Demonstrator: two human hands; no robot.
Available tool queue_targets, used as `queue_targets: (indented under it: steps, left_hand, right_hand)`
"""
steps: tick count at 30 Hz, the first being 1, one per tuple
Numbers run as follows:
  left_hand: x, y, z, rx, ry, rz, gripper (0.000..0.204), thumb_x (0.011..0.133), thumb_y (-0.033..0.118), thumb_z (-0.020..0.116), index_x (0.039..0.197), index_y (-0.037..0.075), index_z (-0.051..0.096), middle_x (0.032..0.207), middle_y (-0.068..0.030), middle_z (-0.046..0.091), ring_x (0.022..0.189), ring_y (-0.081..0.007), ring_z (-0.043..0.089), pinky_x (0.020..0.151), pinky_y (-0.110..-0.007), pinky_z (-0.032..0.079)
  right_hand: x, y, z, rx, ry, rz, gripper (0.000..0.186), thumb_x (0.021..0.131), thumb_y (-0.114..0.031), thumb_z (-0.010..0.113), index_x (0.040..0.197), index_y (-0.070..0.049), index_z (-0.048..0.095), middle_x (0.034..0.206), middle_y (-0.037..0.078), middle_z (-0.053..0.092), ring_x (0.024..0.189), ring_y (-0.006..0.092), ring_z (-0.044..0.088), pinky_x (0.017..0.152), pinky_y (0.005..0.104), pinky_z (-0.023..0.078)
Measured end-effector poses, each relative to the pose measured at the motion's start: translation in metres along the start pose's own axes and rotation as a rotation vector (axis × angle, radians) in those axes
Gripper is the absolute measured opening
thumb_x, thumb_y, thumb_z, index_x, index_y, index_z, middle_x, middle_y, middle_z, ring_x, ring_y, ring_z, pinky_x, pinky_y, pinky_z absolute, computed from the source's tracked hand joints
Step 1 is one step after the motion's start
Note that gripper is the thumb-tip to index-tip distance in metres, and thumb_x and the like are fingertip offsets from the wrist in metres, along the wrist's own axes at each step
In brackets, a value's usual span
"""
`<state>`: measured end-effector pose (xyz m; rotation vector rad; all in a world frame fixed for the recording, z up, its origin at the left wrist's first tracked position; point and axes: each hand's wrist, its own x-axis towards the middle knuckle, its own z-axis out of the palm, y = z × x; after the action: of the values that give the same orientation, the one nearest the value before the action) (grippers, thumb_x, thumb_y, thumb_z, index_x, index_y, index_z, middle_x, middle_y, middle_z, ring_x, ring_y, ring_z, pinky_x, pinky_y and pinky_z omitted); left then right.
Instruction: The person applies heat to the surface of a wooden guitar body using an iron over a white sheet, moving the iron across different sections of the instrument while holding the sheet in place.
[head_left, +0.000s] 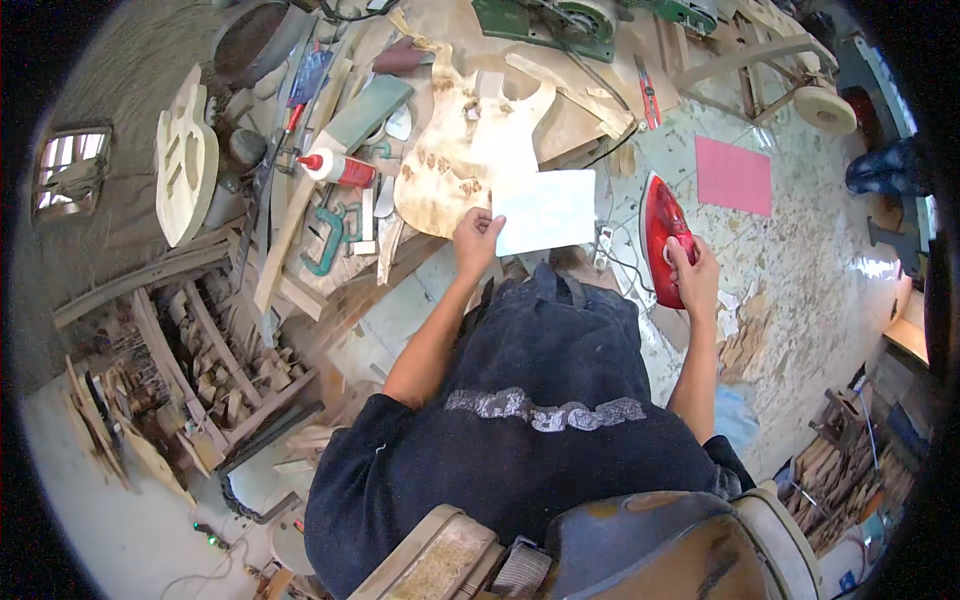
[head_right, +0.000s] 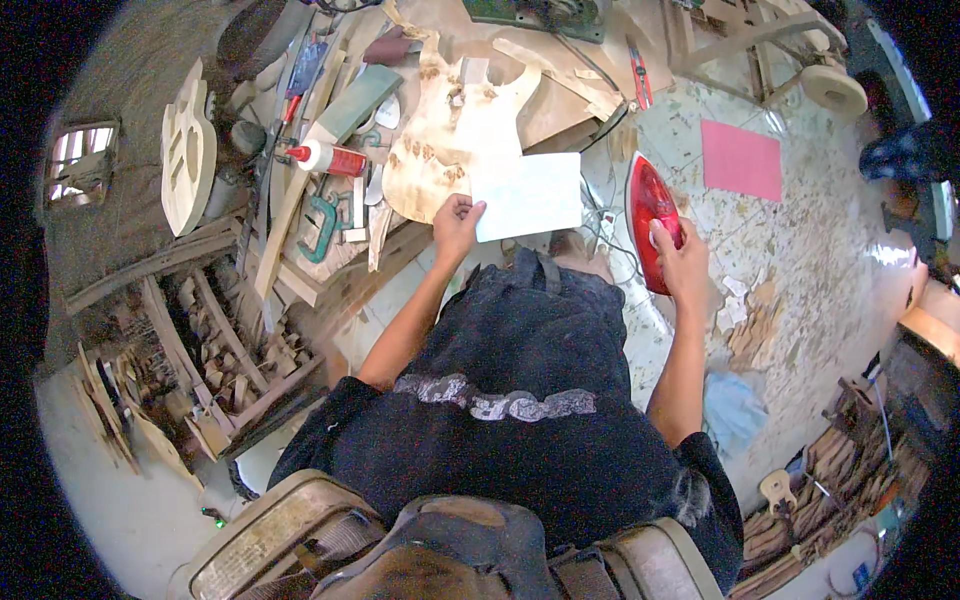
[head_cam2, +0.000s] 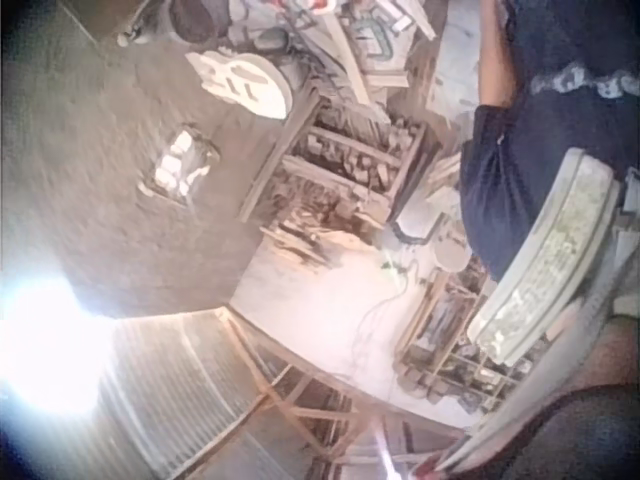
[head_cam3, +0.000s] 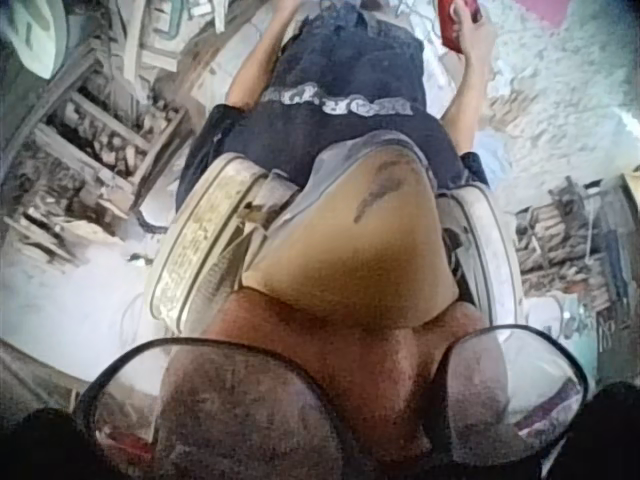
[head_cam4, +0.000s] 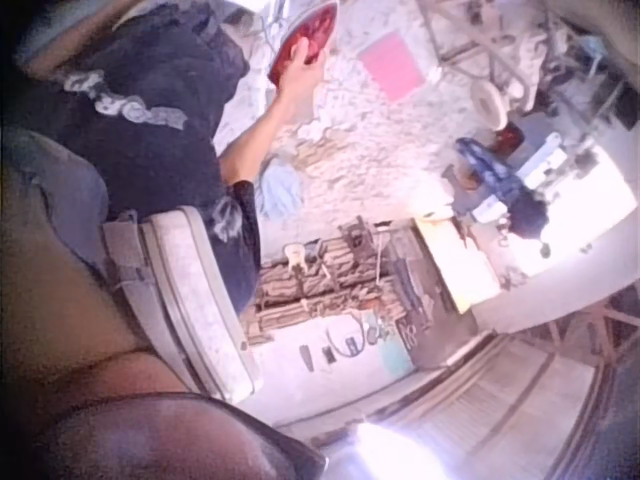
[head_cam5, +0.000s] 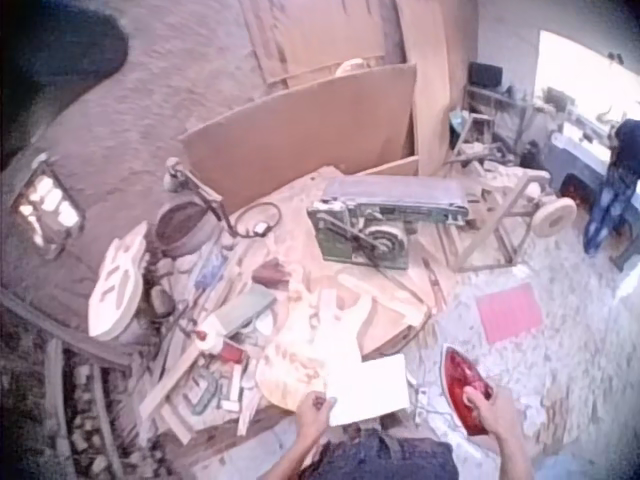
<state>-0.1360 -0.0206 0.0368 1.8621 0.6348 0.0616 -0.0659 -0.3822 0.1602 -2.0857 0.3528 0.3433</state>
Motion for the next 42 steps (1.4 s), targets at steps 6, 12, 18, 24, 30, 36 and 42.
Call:
queue_targets:
  steps: [6, 12, 18, 24, 30, 36, 42]
  left_hand:
    - [0.02, -0.004, -0.015, -0.017, 0.189, 0.034, 0.019, 0.088, 0.016, 0.077, 0.091, 0.0, 0.067, 0.078, -0.0061, 0.069, 0.071, -0.013, 0.062, 0.068, -0.029, 0.051]
    - [0.077, -0.025, -0.097, -0.211, 0.444, -0.111, 0.019, 0.096, 0.018, 0.07, 0.099, 0.002, 0.061, 0.08, -0.0023, 0.064, 0.07, -0.0101, 0.057, 0.06, -0.027, 0.046]
    - [0.102, 0.005, -0.08, -0.396, 0.528, -0.27, 0.021, 0.095, 0.019, 0.07, 0.098, 0.003, 0.057, 0.075, -0.003, 0.061, 0.061, -0.0095, 0.054, 0.053, -0.026, 0.043]
    - [0.084, 0.027, -0.044, 0.203, 0.739, -0.151, 0.035, 0.093, 0.02, 0.07, 0.112, -0.004, 0.052, 0.106, -0.0192, 0.06, 0.091, -0.0269, 0.06, 0.081, -0.042, 0.049]
    - [0.081, 0.058, 0.007, 0.975, -0.086, 0.574, 0.066, 0.095, 0.032, 0.061, 0.148, -0.003, 0.041, 0.155, -0.0219, 0.04, 0.144, -0.039, 0.035, 0.118, -0.054, 0.028]
    - [0.113, 0.054, 0.048, 1.069, -0.205, 0.639, 0.08, 0.097, 0.056, 0.052, 0.152, 0.0, 0.038, 0.161, -0.0174, 0.034, 0.15, -0.0327, 0.03, 0.121, -0.055, 0.022]
    - [0.13, 0.053, 0.066, 1.092, -0.112, 0.682, 0.087, 0.095, 0.063, 0.049, 0.153, -0.002, 0.037, 0.161, -0.0184, 0.035, 0.149, -0.0335, 0.031, 0.12, -0.055, 0.023]
  right_hand:
    - [0.005, -0.022, 0.01, -0.26, -0.057, -0.126, 0.042, 0.091, -0.042, 0.073, 0.103, -0.002, 0.071, 0.073, 0.015, 0.068, 0.062, 0.0221, 0.063, 0.064, 0.0376, 0.05]
    - [0.026, 0.012, 0.013, -0.27, -0.052, -0.109, 0.041, 0.09, -0.042, 0.075, 0.099, -0.003, 0.071, 0.069, 0.013, 0.067, 0.06, 0.0205, 0.062, 0.062, 0.0361, 0.049]
    - [0.042, 0.022, 0.012, -0.108, -0.077, -0.048, 0.036, 0.091, -0.034, 0.077, 0.1, 0.0, 0.07, 0.077, 0.008, 0.067, 0.068, 0.0127, 0.059, 0.066, 0.0323, 0.049]
    - [0.057, 0.028, 0.01, -0.138, -0.032, -0.055, 0.033, 0.091, -0.033, 0.076, 0.097, 0.0, 0.071, 0.076, 0.007, 0.066, 0.067, 0.0136, 0.058, 0.066, 0.0323, 0.048]
    - [0.066, 0.025, 0.008, -0.178, -0.027, -0.058, 0.036, 0.09, -0.035, 0.076, 0.096, 0.0, 0.072, 0.075, 0.008, 0.065, 0.066, 0.0154, 0.058, 0.065, 0.033, 0.048]
    - [0.076, 0.016, 0.004, -0.207, -0.032, -0.032, 0.037, 0.09, -0.036, 0.077, 0.097, -0.001, 0.072, 0.073, 0.008, 0.065, 0.064, 0.0161, 0.057, 0.064, 0.0333, 0.048]
    - [0.079, 0.028, 0.0, -0.181, 0.0, -0.066, 0.037, 0.089, -0.037, 0.077, 0.096, -0.001, 0.072, 0.071, 0.009, 0.065, 0.063, 0.0166, 0.058, 0.063, 0.0337, 0.048]
